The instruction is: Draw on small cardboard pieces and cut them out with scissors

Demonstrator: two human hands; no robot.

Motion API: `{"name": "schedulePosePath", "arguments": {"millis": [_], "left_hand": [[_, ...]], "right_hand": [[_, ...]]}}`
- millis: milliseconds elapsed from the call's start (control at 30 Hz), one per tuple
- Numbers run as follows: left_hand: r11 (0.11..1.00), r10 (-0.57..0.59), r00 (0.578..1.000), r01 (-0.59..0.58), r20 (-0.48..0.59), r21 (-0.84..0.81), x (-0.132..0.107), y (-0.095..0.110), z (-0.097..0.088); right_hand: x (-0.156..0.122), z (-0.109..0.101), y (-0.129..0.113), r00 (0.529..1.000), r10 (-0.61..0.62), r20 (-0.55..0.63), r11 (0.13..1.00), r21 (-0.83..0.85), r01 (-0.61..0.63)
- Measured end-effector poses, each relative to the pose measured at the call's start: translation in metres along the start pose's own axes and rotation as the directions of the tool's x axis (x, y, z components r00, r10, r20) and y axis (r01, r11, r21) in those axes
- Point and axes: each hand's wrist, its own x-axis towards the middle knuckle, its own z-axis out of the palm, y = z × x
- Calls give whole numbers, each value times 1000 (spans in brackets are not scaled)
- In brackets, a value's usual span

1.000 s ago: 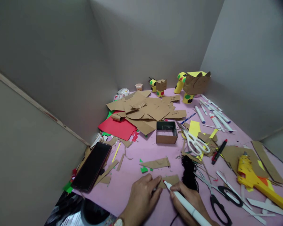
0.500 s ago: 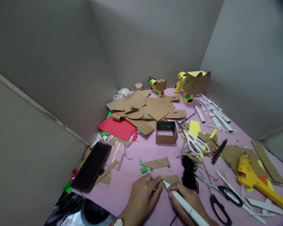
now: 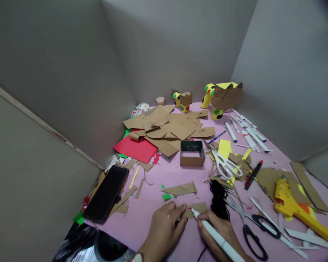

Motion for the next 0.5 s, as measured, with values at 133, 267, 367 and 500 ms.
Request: {"name": "schedulePosePath", "arguments": {"millis": [133, 267, 367, 500], "left_hand": [[1000, -3, 1000, 3, 1, 5, 0, 0, 0], [1000, -18, 1000, 18, 14, 4, -1, 1, 0], [1000, -17, 1000, 17, 11, -6, -1, 1, -1], [1000, -18, 1000, 18, 18, -16, -1, 1, -1]], "right_hand": [[-1, -1, 0, 999, 28, -36, 1000, 10, -28], [-1, -2, -1, 997, 54, -49, 998, 22, -53], [-2, -4, -2, 996, 70, -50, 997, 27, -68], [-2, -5, -1, 994, 88, -66, 996, 21, -87]]}}
